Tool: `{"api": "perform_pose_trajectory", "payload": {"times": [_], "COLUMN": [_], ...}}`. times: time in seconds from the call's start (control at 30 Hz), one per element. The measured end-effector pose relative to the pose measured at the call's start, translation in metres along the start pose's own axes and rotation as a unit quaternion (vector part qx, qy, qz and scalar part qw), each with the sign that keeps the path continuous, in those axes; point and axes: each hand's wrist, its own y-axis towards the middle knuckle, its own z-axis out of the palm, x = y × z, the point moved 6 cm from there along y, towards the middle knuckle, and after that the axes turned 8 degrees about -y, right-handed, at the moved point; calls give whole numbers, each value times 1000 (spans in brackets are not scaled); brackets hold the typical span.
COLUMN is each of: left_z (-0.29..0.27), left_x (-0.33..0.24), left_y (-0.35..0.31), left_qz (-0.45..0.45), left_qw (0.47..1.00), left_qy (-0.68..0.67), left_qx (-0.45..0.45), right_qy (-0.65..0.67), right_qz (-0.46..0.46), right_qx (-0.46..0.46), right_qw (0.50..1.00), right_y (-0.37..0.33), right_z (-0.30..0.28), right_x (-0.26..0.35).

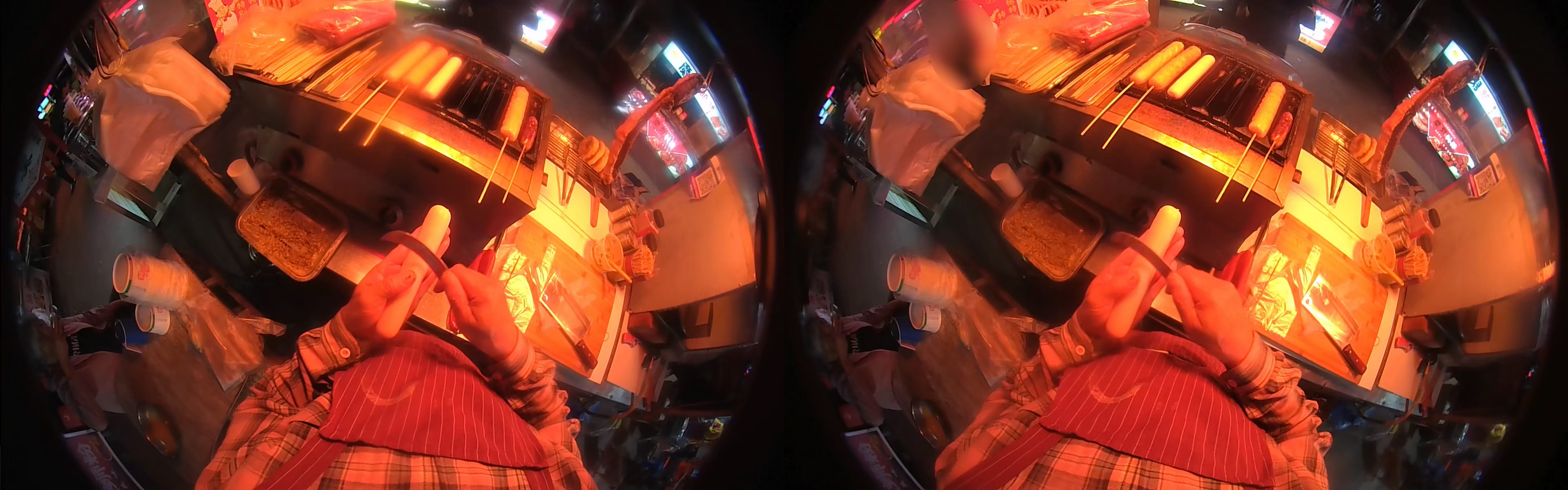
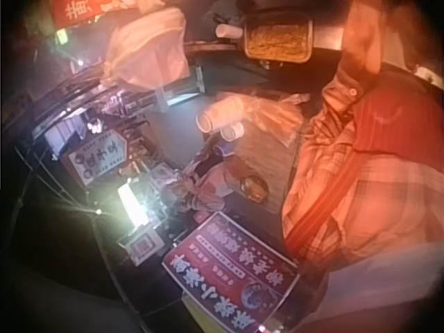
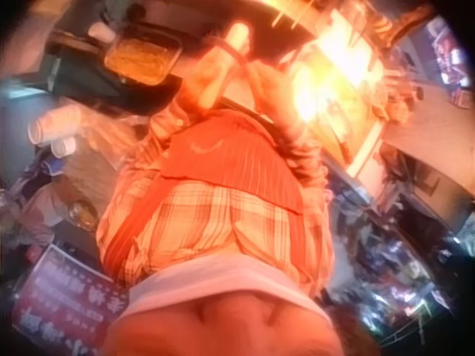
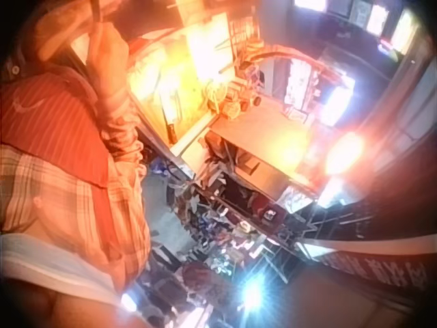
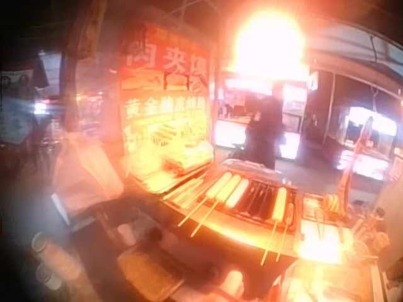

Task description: The person prepares and grills sausages on a street food cart. They use a knife to score the sausages, place them on skewers, and arrange them on a rotating grill. The person also uses tongs to adjust the sausages during cooking.

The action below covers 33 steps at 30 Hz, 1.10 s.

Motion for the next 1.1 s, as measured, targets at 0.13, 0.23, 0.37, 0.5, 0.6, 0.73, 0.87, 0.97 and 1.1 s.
{"api": "perform_pose_trajectory", "payload": {"times": [0.13,0.23,0.37,0.5,0.6,0.73,0.87,0.97,1.1], "left_z": [-2,1,0,0,-4,1,5,11,2], "left_x": [3,0,0,-2,-2,-5,-8,-11,-8], "left_y": [-2,-5,-6,-8,-9,-11,-14,-15,-16], "left_qz": [35,52,48,41,51,57,56,69,74], "left_qw": [999,999,999,999,998,998,997,996,996], "left_qy": [-13,-8,-19,-16,-11,5,36,48,44], "left_qx": [10,8,14,20,30,32,34,33,36], "right_qy": [15,16,7,7,12,24,24,35,134], "right_qz": [-11,-22,-14,17,-31,-22,-7,-18,44], "right_qx": [3,-3,1,-10,-19,-14,7,-6,-48], "right_qw": [1000,1000,1000,1000,999,999,1000,999,989], "right_y": [-9,-16,-17,-16,-19,-24,-31,-32,-26], "right_z": [9,13,12,3,10,19,28,29,19], "right_x": [6,12,11,11,24,25,20,20,5]}}
